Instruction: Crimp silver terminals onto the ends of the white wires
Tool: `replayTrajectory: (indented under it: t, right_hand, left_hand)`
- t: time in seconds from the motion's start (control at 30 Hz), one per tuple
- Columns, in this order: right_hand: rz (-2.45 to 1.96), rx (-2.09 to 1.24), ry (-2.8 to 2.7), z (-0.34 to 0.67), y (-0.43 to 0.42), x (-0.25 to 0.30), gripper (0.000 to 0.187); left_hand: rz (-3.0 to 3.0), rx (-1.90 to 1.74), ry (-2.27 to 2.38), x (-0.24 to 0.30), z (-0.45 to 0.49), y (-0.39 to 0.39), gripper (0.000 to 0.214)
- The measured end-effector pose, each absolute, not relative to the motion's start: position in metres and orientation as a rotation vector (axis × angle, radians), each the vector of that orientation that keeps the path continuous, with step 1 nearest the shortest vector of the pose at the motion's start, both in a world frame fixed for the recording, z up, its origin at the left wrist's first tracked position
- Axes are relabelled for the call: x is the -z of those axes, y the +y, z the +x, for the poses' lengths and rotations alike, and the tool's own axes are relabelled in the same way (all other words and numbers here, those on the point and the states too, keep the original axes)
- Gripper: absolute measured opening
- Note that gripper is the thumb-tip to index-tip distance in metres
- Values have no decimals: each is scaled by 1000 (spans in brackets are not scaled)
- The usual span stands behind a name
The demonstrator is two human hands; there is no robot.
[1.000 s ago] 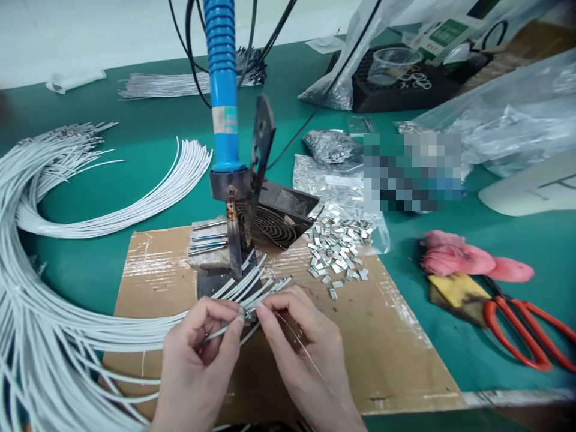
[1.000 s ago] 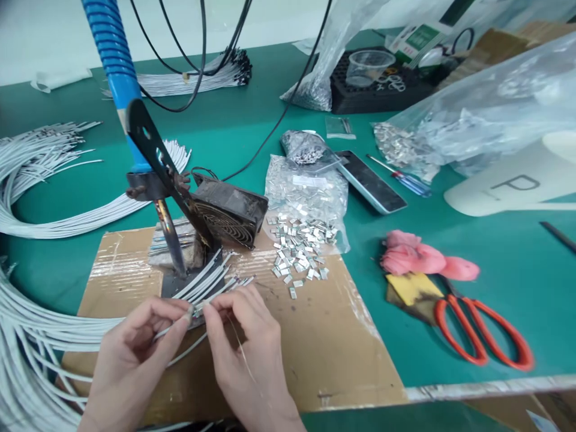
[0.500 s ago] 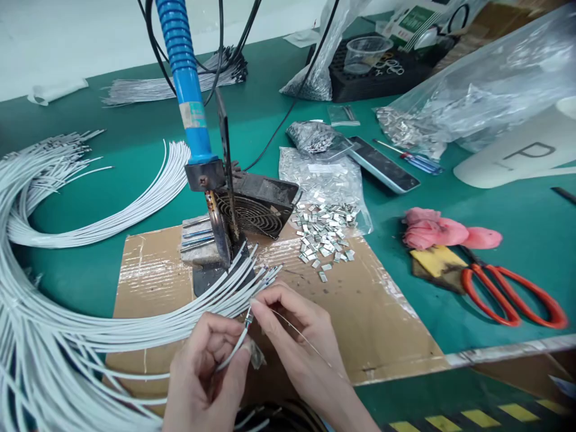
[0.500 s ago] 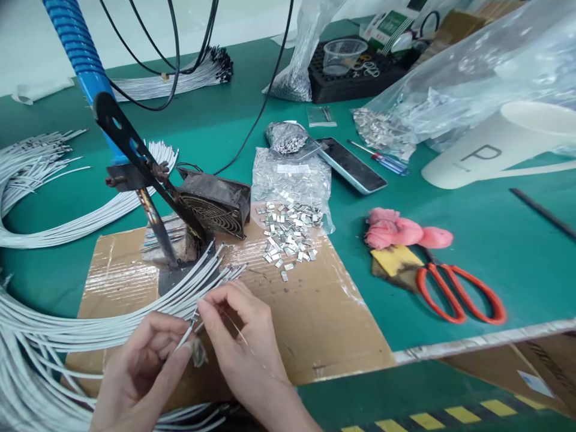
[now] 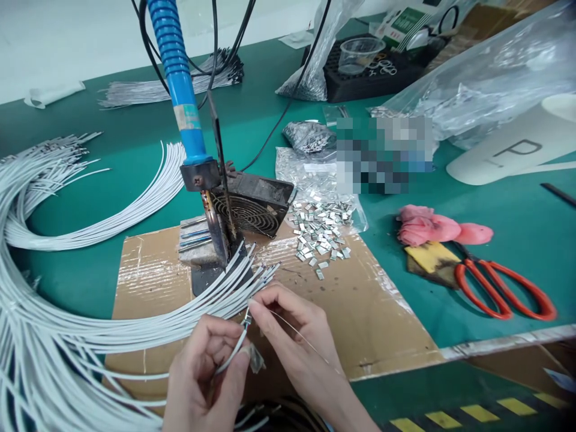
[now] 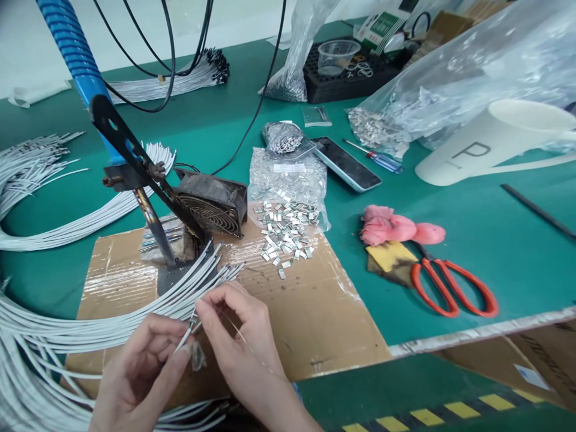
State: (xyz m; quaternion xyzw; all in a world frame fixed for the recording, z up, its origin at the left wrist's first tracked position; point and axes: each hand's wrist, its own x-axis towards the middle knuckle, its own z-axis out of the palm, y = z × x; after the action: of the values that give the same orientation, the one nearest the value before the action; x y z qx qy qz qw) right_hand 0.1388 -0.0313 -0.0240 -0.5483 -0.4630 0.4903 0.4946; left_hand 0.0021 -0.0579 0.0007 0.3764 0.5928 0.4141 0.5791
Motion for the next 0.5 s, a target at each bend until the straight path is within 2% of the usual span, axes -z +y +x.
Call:
replayTrajectory:
  t: [0.17,0.3,0.4,0.5]
  right_hand:
    - [-1330,-1184,-1115,140,-33,24,24]
    - [-1317,-1173,-1135,141,-35,25,24]
    - [-1353,-1138,-1162,146,-39,29,25]
    - [-1383,-1099,-1112,162,-46,36,21]
  left_hand:
    - [910,-935,1385,3,1,-61,29]
    - [1275,-893,1492,11,-11,-63,10]
    - [1815,-827,1538,23,-28,-66,24]
    - [1997,-899,1658,40,-47,-75,20]
